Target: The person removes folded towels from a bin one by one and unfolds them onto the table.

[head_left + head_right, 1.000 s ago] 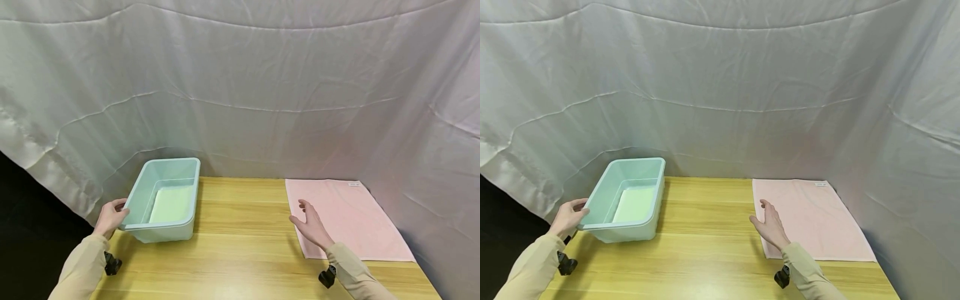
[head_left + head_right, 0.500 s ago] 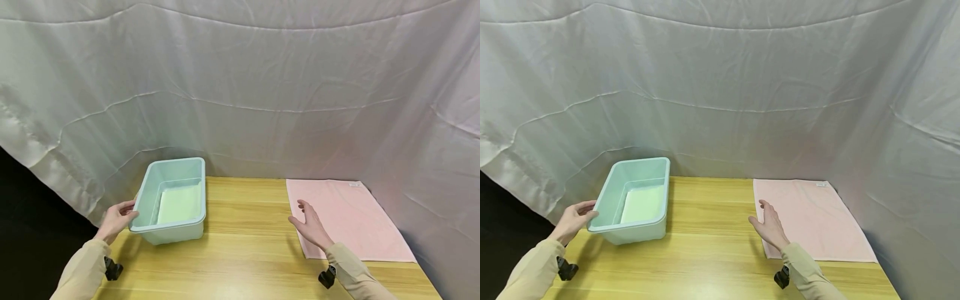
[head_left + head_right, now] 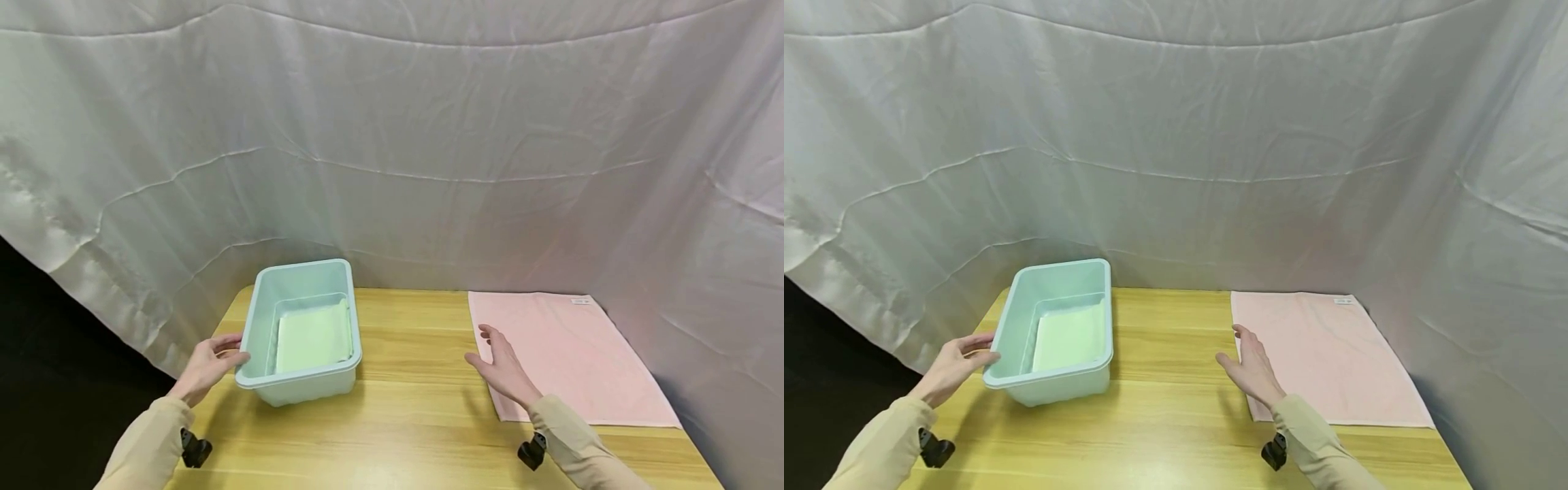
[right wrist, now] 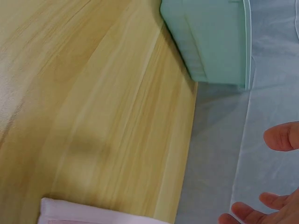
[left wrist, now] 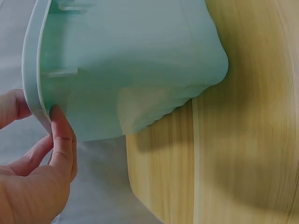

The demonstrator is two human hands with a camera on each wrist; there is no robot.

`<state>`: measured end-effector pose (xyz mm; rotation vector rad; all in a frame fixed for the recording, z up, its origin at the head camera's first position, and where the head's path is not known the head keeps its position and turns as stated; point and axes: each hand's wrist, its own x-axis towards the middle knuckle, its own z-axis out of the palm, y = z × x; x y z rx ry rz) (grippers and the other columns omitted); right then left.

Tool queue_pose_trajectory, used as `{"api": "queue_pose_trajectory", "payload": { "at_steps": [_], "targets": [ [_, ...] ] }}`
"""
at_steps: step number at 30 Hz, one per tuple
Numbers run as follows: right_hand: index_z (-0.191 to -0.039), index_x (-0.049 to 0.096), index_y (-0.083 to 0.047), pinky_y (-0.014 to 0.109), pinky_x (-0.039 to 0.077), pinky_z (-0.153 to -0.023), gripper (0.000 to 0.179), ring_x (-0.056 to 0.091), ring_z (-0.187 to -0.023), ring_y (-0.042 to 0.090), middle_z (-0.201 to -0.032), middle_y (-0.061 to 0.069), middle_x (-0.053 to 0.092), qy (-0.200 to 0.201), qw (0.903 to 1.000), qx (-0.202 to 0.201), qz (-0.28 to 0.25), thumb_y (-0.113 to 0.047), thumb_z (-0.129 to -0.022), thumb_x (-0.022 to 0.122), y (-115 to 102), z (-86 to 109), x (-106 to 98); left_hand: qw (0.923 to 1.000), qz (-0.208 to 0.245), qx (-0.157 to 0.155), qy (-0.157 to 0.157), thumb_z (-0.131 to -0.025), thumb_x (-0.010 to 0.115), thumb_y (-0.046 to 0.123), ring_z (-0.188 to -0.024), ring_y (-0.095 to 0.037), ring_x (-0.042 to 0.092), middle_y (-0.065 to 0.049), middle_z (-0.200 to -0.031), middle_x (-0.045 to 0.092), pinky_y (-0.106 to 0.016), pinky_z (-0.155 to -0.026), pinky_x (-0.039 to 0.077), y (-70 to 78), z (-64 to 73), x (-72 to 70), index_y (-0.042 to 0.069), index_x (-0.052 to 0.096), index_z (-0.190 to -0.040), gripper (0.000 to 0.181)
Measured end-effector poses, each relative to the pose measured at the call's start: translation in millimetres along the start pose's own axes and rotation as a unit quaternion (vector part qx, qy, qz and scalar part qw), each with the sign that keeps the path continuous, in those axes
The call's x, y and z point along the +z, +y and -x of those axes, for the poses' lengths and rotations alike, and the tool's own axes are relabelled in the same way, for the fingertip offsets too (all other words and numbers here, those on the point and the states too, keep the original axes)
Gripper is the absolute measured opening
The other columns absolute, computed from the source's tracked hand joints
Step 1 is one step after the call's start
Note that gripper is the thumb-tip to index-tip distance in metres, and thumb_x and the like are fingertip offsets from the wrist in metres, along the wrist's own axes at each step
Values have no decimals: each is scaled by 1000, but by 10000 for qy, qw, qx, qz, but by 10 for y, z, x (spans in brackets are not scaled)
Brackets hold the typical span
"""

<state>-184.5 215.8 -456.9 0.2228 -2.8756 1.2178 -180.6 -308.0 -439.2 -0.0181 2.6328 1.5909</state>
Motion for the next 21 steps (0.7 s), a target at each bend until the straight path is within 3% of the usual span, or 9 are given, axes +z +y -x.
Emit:
{"api": "queue_pose_trajectory", "payload": {
  "at_steps": [7,16,21],
  "targets": [
    [-154,28,1,62,38,-111,71,38,-139,46,-150,29,40,-147,9994,-323,63,-30,-99,61,-186,-37,36,9997,175,32,-141,-92,68,5,-91,2,63,-32,-129,56,-16,-78,54,106,59,200,-17,45,-139,57],
    [-153,33,1,62,35,-116,68,38,-143,44,-153,25,42,-535,9936,-846,514,-32,-99,60,-612,-121,97,9981,456,-24,-408,-90,70,5,-103,-22,69,-30,-129,56,-20,-81,56,239,149,482,-14,48,-139,56],
    [-150,38,1,63,35,-116,66,40,-142,44,-150,24,47,-674,9875,-1159,828,-34,-98,59,-839,-196,111,9957,717,24,-578,-90,70,4,-101,-26,71,-29,-128,56,-24,-81,58,287,192,617,-14,48,-138,56]
  ]
}}
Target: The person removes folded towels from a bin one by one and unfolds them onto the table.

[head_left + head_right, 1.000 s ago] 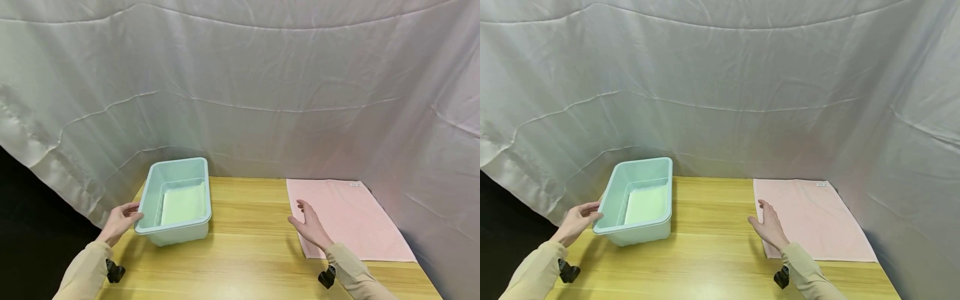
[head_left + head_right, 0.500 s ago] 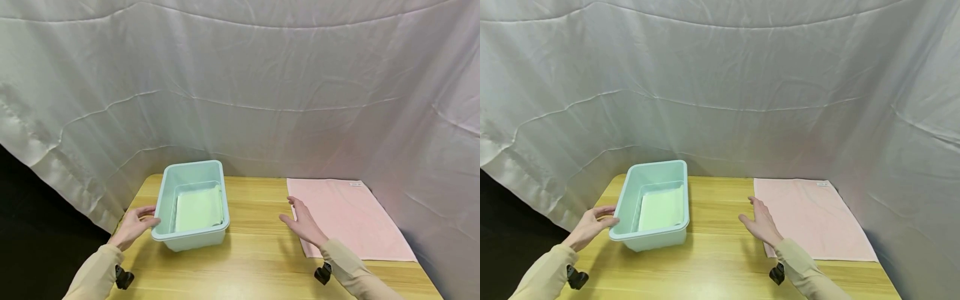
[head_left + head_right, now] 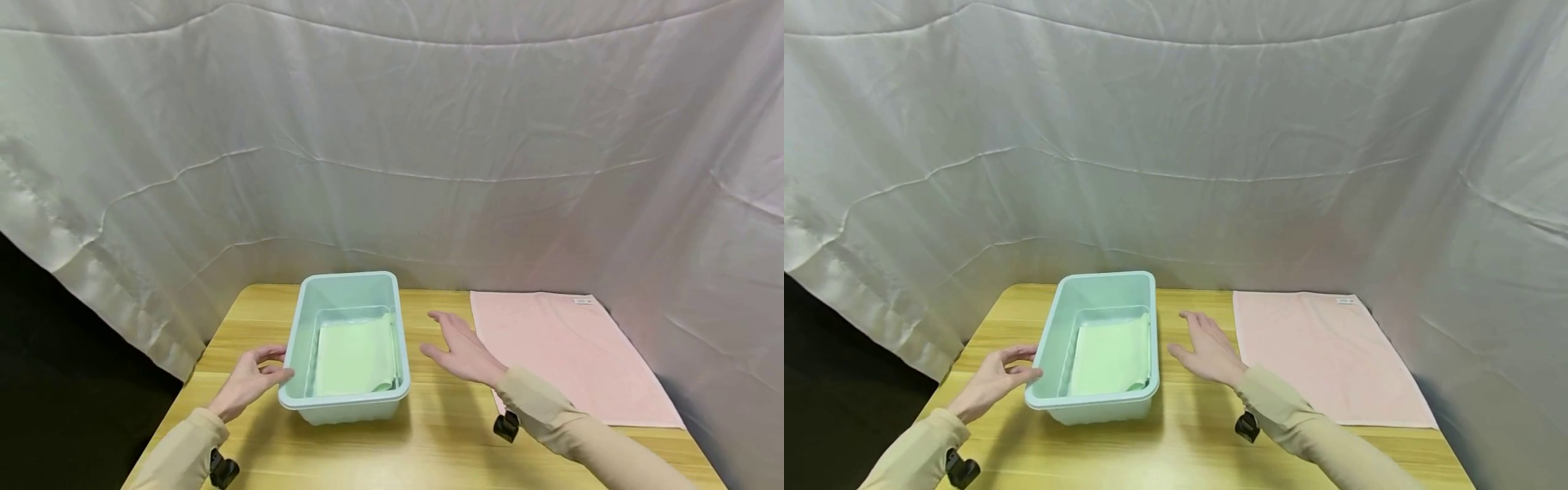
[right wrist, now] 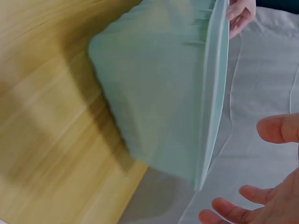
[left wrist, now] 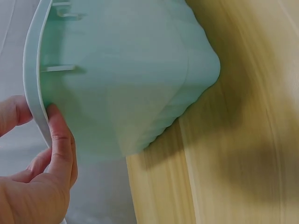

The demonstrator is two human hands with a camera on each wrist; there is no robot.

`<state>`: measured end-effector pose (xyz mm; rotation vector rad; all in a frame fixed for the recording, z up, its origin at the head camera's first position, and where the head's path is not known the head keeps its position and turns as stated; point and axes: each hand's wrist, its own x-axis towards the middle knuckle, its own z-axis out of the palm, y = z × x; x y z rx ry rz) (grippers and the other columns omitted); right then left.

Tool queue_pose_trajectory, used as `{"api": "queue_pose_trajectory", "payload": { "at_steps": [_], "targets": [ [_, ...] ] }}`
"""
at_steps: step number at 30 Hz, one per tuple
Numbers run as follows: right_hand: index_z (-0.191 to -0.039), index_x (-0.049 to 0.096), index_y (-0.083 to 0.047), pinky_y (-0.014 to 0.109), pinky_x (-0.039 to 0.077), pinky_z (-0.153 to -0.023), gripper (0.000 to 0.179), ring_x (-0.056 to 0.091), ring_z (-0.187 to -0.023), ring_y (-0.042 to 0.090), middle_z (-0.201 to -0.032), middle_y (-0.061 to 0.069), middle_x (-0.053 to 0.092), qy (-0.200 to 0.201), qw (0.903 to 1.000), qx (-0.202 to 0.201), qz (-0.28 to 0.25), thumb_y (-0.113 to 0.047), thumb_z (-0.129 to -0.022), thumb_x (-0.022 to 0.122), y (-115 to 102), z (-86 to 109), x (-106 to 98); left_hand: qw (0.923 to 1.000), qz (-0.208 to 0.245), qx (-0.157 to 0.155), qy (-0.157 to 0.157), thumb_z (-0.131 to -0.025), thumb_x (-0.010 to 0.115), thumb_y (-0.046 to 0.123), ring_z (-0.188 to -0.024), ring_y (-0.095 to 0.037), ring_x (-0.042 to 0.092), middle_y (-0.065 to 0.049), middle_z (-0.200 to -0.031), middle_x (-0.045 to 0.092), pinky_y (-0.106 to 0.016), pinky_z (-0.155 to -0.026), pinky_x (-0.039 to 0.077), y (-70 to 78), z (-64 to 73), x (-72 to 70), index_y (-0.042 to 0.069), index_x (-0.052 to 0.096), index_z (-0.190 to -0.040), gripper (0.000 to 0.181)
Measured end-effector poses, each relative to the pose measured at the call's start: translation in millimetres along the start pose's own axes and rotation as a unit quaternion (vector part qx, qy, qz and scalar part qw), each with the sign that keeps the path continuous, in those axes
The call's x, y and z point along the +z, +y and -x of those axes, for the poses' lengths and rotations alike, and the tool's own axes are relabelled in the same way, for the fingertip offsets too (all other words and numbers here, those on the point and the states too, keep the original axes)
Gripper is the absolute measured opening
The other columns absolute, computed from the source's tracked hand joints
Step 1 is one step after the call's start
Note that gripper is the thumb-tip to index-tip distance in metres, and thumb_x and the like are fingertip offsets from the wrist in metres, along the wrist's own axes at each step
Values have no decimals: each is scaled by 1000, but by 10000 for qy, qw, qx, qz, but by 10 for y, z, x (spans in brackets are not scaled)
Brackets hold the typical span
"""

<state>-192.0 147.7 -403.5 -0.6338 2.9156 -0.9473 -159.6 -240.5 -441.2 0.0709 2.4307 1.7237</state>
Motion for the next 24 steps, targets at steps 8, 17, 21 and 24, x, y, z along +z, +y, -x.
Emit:
{"api": "queue_pose_trajectory", "payload": {
  "at_steps": [8,17,21,24],
  "targets": [
    [-151,36,0,60,29,-121,69,39,-143,45,-152,25,44,-508,9983,-48,293,-37,-97,59,-276,-244,12,9995,270,47,-143,-88,72,3,-93,-19,71,-29,-126,57,-23,-79,58,24,31,177,-14,49,-137,57],
    [-151,35,1,53,41,-113,74,43,-138,40,-149,25,45,-1338,9854,127,1044,-44,-96,58,-535,-586,182,9984,501,1,-275,-87,74,5,-90,-17,70,-27,-126,55,-22,-77,58,50,86,360,-13,49,-138,59],
    [-150,35,-2,50,43,-111,73,42,-138,35,-148,22,45,-1655,9759,341,1378,-46,-96,59,-604,-724,361,9976,579,32,-367,-87,74,5,-91,-20,70,-28,-126,55,-23,-76,59,63,99,427,-14,47,-139,61],
    [-148,37,-3,50,42,-111,74,42,-138,33,-147,19,46,-1734,9690,491,1692,-49,-95,60,-611,-826,537,9967,666,47,-470,-87,74,5,-91,-21,70,-29,-126,54,-24,-77,60,73,98,469,-14,47,-139,62]
  ]
}}
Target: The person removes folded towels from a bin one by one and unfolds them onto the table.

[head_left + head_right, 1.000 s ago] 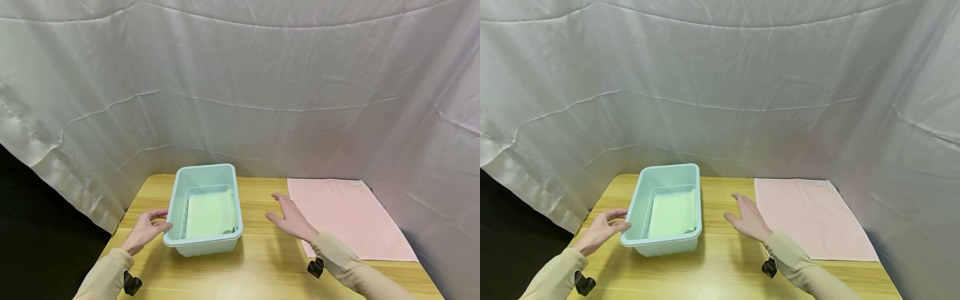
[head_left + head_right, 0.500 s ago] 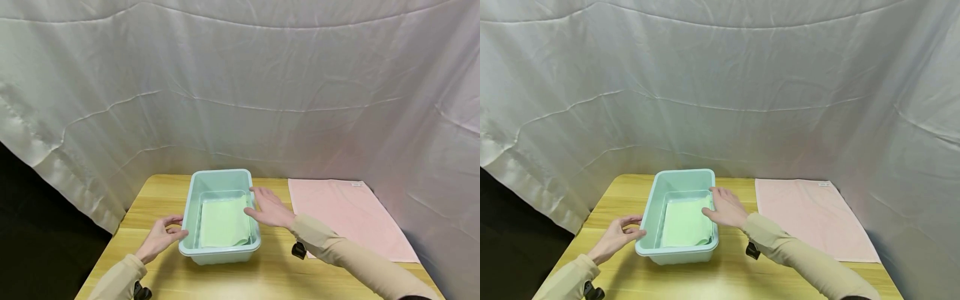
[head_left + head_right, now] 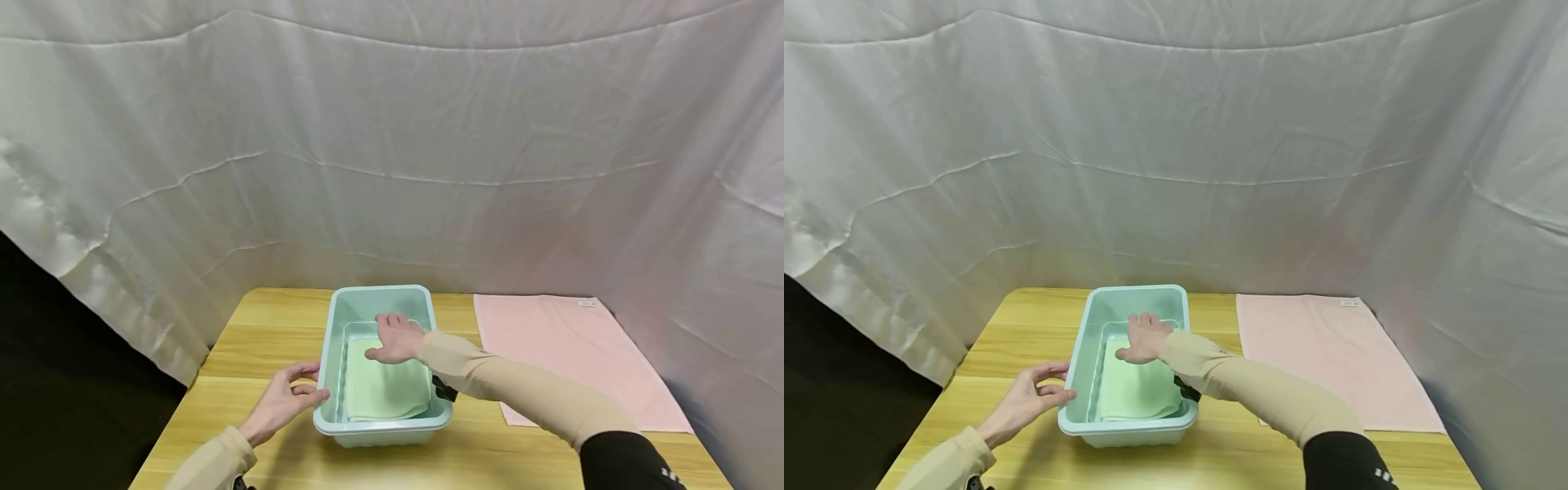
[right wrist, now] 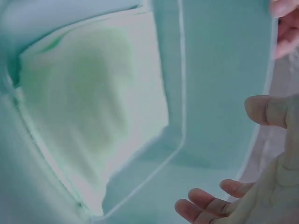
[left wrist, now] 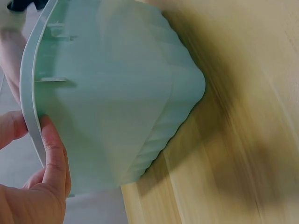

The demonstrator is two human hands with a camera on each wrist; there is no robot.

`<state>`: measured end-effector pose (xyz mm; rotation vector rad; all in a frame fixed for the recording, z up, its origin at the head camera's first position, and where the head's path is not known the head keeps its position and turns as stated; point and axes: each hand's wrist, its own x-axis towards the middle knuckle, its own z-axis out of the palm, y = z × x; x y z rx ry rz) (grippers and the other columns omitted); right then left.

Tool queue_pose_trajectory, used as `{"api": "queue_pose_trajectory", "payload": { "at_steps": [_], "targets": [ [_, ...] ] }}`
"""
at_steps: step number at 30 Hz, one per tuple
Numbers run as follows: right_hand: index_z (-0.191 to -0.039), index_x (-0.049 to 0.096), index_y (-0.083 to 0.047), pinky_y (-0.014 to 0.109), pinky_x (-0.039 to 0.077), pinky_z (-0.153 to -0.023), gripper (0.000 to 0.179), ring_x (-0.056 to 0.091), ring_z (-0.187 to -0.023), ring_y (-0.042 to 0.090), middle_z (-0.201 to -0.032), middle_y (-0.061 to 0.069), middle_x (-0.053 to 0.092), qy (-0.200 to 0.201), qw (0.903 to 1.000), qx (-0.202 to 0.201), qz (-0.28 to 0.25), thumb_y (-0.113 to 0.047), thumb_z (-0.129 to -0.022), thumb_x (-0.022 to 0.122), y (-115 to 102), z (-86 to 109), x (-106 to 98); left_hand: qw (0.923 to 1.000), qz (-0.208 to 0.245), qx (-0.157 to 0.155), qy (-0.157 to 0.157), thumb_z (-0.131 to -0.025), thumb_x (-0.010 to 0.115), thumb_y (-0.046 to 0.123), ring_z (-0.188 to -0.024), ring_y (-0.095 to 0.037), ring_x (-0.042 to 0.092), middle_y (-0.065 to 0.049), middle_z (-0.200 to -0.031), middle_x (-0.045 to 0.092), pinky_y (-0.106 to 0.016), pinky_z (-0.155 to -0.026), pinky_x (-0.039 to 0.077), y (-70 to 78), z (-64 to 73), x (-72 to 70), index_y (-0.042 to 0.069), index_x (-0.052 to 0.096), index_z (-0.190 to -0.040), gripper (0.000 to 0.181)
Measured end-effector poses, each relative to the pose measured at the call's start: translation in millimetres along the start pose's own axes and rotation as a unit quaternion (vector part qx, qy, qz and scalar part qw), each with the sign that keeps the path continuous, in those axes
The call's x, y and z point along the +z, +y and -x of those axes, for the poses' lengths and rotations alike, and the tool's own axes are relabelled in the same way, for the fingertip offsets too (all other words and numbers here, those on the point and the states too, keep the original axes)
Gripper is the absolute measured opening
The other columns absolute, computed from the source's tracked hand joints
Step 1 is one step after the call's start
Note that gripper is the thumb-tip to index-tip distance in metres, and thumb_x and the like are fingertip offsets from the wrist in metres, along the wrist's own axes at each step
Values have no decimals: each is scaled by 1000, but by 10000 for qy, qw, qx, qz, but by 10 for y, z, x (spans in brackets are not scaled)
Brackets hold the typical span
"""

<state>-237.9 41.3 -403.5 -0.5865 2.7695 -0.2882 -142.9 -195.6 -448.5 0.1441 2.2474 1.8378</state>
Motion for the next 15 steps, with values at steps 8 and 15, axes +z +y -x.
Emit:
{"api": "queue_pose_trajectory", "payload": {
  "at_steps": [8,15],
  "targets": [
    [-149,38,-4,50,39,-115,77,41,-143,32,-152,18,44,-89,9991,270,327,-54,-94,59,-110,-302,323,9996,189,48,-192,-88,74,7,-88,-18,69,-29,-126,52,-23,-76,59,-3,15,77,-16,42,-140,65],
    [-153,32,-5,53,29,-123,83,33,-149,32,-159,19,37,-92,9985,496,204,-55,-93,60,-76,-530,640,9995,237,73,-191,-89,74,7,-90,-21,69,-29,-126,51,-23,-76,59,-10,39,92,-16,40,-142,67]
  ]
}}
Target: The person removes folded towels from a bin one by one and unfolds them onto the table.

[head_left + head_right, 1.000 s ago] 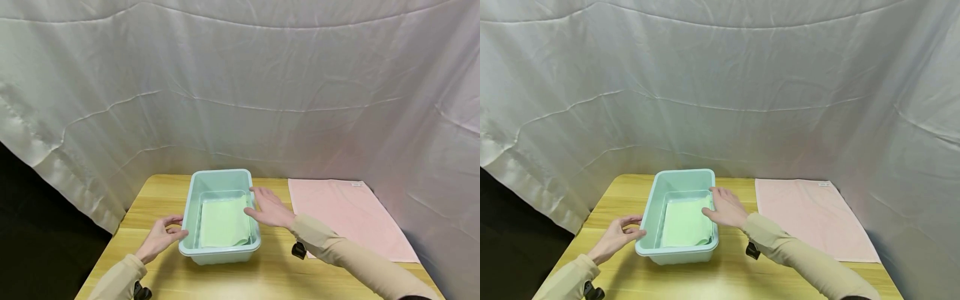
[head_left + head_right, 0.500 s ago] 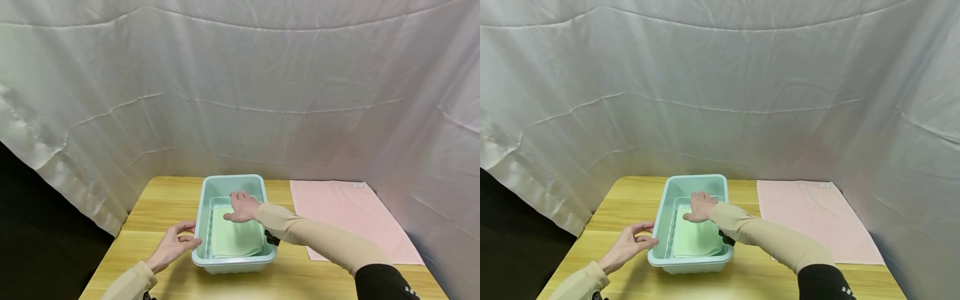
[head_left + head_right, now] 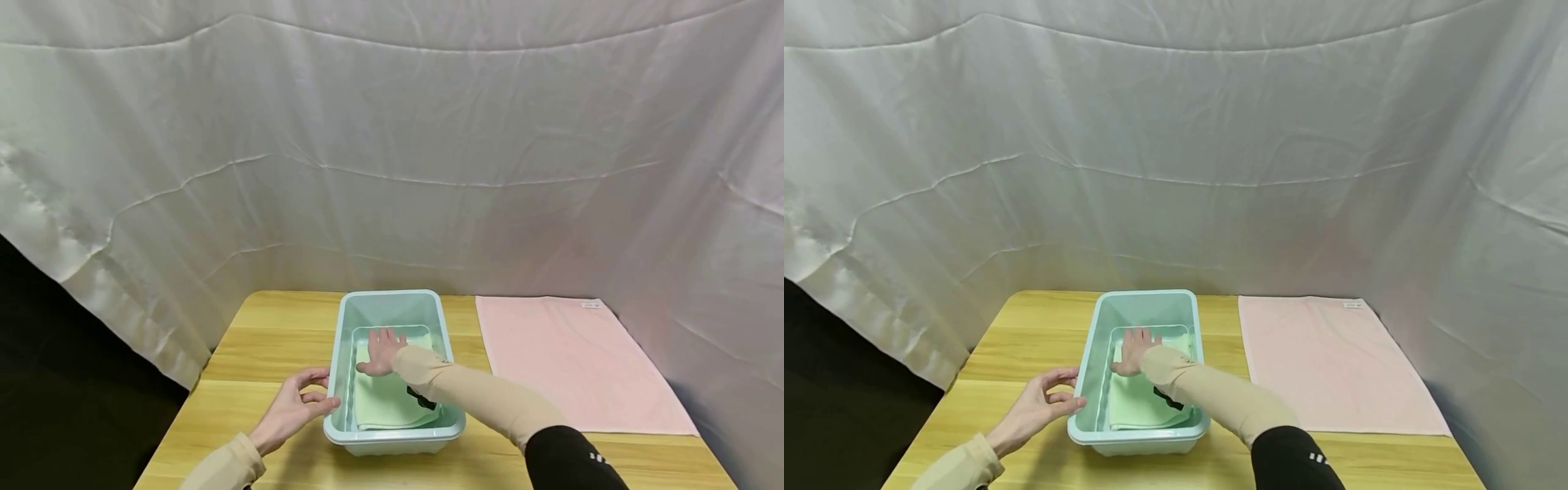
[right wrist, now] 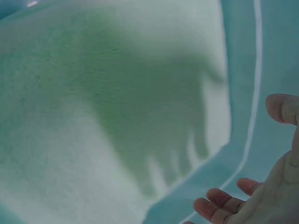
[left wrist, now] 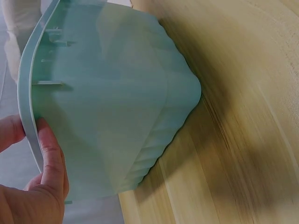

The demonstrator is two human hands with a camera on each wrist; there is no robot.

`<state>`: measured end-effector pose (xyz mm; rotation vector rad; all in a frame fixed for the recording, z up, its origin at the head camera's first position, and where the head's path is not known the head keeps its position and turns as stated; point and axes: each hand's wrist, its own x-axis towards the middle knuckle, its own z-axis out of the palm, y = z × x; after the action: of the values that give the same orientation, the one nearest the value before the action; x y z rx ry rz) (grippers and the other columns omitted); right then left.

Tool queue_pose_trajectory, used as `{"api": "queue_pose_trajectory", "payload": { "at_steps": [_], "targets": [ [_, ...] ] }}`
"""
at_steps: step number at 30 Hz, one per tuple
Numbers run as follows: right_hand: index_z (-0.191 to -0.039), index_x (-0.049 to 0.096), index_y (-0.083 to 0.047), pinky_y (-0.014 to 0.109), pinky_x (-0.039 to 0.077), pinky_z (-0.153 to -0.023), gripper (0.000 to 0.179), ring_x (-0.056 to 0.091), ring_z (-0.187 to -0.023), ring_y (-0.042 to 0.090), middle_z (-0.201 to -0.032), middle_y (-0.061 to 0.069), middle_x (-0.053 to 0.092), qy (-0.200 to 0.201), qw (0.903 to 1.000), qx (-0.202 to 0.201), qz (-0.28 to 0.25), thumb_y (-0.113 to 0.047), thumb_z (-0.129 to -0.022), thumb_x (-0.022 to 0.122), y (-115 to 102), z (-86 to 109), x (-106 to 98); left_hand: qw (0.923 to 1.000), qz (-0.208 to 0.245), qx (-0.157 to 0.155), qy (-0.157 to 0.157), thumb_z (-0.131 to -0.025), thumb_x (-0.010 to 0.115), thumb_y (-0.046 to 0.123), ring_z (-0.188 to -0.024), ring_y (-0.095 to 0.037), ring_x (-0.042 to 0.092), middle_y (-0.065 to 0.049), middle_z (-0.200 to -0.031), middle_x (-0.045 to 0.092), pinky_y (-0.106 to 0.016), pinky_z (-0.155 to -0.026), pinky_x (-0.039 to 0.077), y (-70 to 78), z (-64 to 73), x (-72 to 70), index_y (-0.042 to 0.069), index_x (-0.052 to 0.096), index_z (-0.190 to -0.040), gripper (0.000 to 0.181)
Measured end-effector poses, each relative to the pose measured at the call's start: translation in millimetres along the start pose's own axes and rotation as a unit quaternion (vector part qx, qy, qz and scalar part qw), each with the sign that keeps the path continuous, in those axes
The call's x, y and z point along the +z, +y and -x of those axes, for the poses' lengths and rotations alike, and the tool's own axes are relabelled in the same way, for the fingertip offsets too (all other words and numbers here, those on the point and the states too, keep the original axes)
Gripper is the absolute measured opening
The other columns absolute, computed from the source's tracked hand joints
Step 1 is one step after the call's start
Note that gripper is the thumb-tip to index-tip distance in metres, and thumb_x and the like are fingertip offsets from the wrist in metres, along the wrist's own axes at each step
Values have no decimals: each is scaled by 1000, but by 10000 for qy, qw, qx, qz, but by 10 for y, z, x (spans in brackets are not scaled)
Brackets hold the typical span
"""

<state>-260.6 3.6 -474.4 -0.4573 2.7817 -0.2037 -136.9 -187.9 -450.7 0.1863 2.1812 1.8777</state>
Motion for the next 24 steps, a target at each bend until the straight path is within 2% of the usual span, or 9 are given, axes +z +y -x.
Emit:
{"api": "queue_pose_trajectory", "payload": {
  "at_steps": [4,8,12,17,24],
  "targets": [
    [-154,31,-6,54,27,-124,87,32,-150,33,-159,18,36,89,9999,118,26,-58,-91,62,29,-154,199,10000,-13,31,-9,-88,74,6,-90,-21,70,-26,-124,52,-23,-76,59,1,5,-5,-17,40,-141,67],
    [-156,29,-7,54,23,-126,90,30,-151,33,-161,18,33,62,9998,205,53,-61,-91,60,35,-225,319,10000,-19,33,-1,-88,75,5,-90,-21,69,-24,-123,53,-24,-76,60,3,12,-8,-17,40,-141,67],
    [-156,29,-8,54,21,-127,90,29,-152,33,-162,17,33,-21,9996,296,2,-63,-91,59,21,-228,362,10000,10,26,10,-87,75,5,-89,-21,69,-26,-124,52,-24,-76,60,9,20,-4,-16,40,-141,67],
    [-157,29,-10,54,19,-127,93,28,-153,32,-162,15,33,-129,9990,366,209,-70,-90,53,14,-230,422,10000,32,6,21,-87,75,5,-89,-20,69,-30,-127,51,-24,-76,60,12,21,-2,-16,40,-141,68],
    [-159,26,-12,53,16,-129,93,24,-155,30,-166,14,26,-271,9978,448,396,-71,-91,50,-29,-193,402,10000,-1,-24,55,-87,75,6,-89,-19,69,-30,-126,50,-23,-76,60,20,17,-6,-16,41,-141,68]
  ]
}}
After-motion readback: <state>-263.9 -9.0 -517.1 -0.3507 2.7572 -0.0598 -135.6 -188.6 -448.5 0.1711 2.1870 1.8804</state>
